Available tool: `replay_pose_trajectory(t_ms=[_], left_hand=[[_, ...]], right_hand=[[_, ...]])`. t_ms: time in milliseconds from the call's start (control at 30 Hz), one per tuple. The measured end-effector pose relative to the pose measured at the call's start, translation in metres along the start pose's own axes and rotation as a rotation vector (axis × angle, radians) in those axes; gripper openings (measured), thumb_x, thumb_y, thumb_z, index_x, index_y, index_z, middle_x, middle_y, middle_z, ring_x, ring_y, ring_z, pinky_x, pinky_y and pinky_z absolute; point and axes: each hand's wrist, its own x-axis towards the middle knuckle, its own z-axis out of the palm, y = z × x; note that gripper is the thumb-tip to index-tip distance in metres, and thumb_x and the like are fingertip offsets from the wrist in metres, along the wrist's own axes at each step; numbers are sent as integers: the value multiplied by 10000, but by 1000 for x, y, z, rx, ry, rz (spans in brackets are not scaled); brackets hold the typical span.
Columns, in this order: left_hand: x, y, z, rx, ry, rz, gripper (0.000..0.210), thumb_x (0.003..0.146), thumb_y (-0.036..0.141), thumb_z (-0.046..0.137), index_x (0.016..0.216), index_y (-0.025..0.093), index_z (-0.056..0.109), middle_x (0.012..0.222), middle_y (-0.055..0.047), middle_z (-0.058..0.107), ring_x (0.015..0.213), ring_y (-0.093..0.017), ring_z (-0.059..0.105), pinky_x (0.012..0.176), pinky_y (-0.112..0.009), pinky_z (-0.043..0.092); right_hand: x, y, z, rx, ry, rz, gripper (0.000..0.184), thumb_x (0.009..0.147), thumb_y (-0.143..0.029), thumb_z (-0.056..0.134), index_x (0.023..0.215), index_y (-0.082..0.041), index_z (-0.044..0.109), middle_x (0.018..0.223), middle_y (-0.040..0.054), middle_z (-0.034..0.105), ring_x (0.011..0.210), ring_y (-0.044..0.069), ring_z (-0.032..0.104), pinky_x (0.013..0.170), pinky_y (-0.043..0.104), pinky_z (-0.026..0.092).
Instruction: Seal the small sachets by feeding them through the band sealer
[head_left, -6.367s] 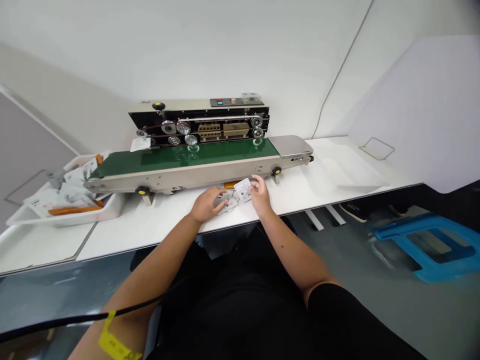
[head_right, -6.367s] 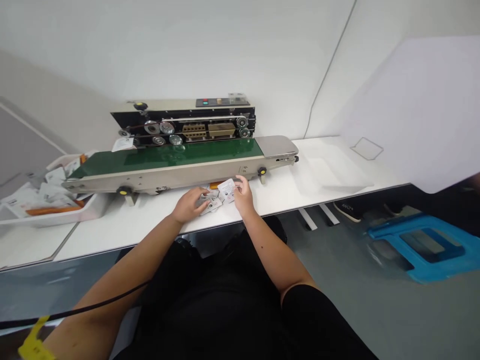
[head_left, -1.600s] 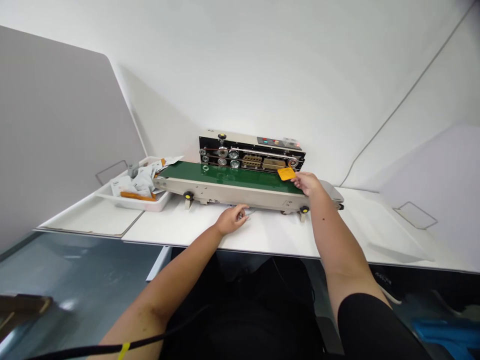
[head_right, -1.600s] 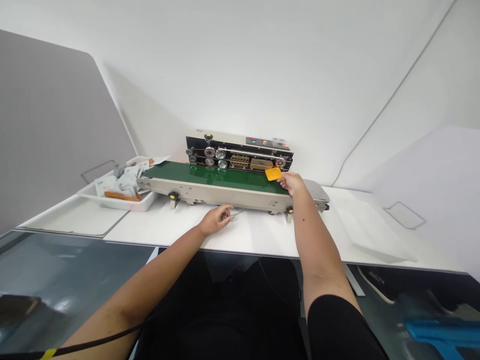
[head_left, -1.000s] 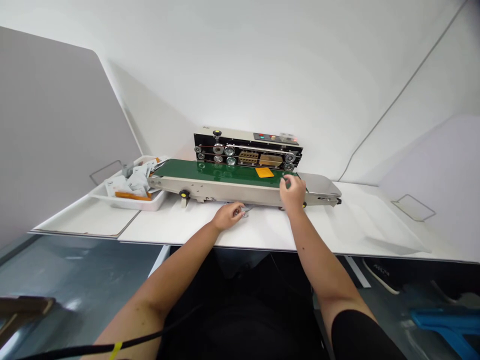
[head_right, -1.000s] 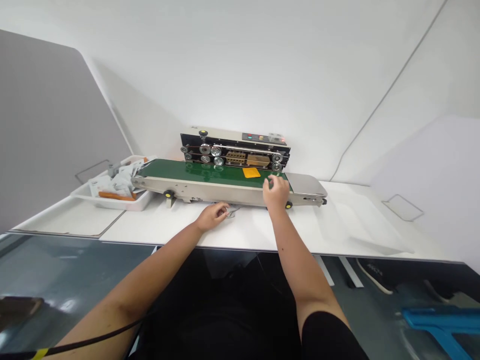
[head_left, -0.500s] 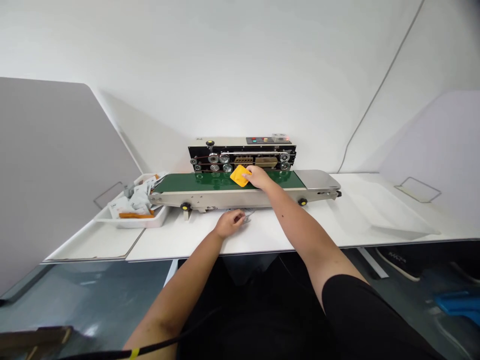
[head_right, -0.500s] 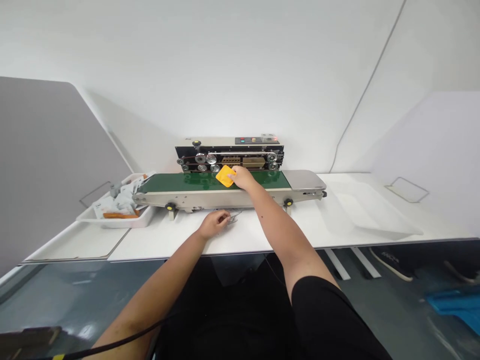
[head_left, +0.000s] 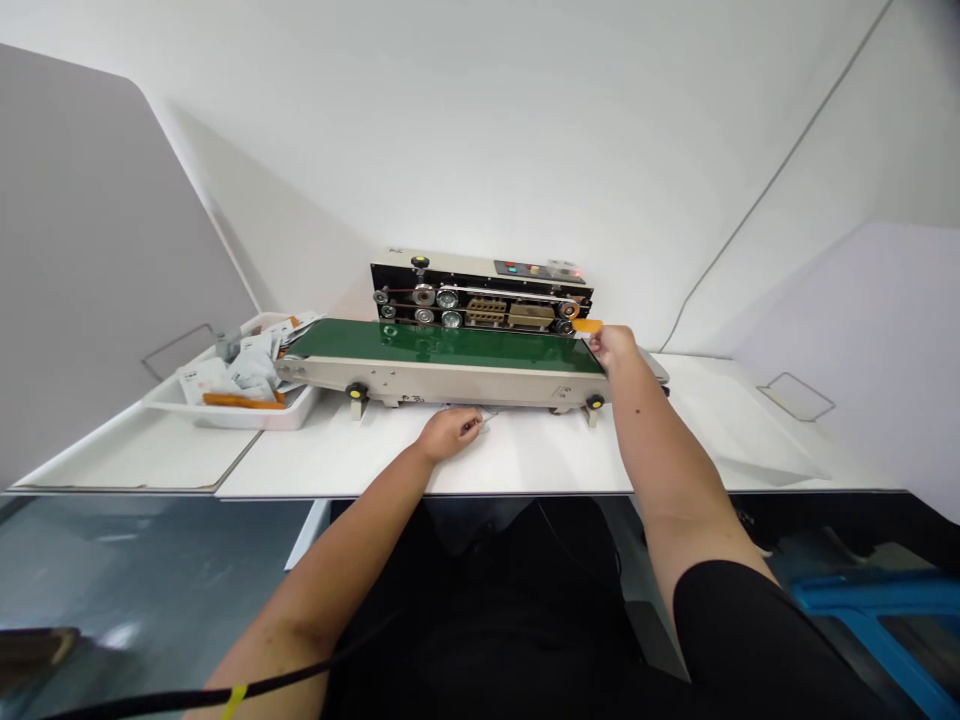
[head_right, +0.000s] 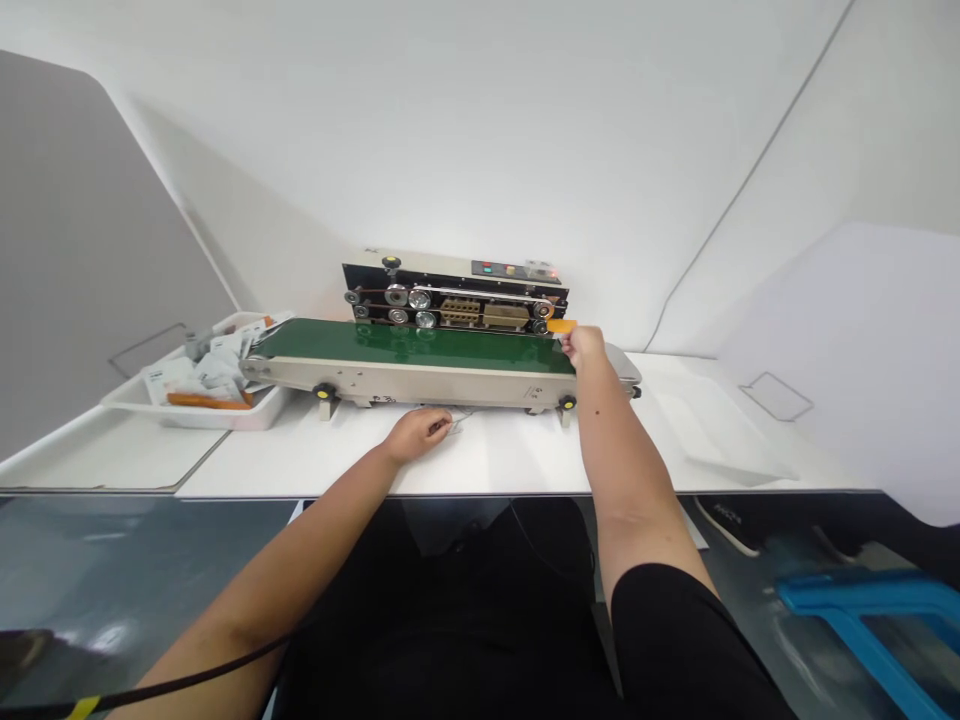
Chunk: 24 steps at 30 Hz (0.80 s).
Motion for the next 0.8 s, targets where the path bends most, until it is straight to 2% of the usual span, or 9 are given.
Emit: replay_pose_trajectory(t_ms=[100,200,333,400,467,500,567,667,800], left_hand=[[-1,0,-2,24,2,-1,153,922,238,571,926,223,723,779,-7,726,666,-160,621,632,-243,419],[-2,1,-3,41,9,-8,154,927,232,567,922,222,721,784,-8,727,677,-160,629,636,-241,425],[-1,1,-4,52,40,-34,147,930,236,574,930,218,720,800,-15,728,707,-168,642,664,-248,446],[1,1,-4,55,65,-55,148,941,241,571,936,213,716,809,-21,727,724,-173,646,686,-259,463],[2,0,-4,56,85,-78,149,958,256,573,934,205,710,808,-24,721,737,-177,648,708,-274,485],[2,0,-4,57,90,-87,150,970,270,579,935,198,706,812,-25,716,742,-176,648,721,-284,499],[1,-1,-3,57,89,-102,171,996,312,596,963,176,693,858,-29,707,762,-170,654,748,-310,535],[-1,-3,-3,58,74,-127,218,1018,357,608,1054,153,674,997,-52,699,833,-168,672,783,-350,582],[-3,-7,-2,52,48,-158,228,1020,341,613,1140,154,662,1099,-73,690,900,-184,684,806,-367,601]], right_hand=[[2,6,20,-124,-37,-12,363,988,-359,648,1295,-171,605,1287,100,631,1077,240,664,899,449,584],[-9,10,31,-228,-36,-138,311,992,-323,632,1247,-145,619,1187,100,654,990,215,671,847,399,584],[-64,36,38,-345,-52,-436,336,1045,-255,403,1309,-162,589,1207,136,629,1082,226,616,942,398,510],[-107,64,45,-419,-175,-582,333,1018,-251,428,1276,-188,630,1209,129,651,1127,242,601,986,406,485],[-149,96,55,-508,-406,-702,245,939,-258,586,1144,-230,715,1104,88,715,1042,239,638,956,379,505],[-166,111,59,-551,-527,-747,216,888,-261,662,1090,-251,740,1049,66,738,993,235,653,930,365,518],[-188,134,67,-623,-692,-810,238,826,-238,732,1060,-272,757,1083,51,752,1039,240,656,971,373,509],[-191,152,71,-715,-740,-823,361,879,-247,678,1240,-240,702,1321,102,681,1242,281,585,1093,446,435],[-181,160,71,-809,-711,-767,615,902,-415,684,1455,-184,546,1487,174,552,1374,359,480,1153,528,345]])
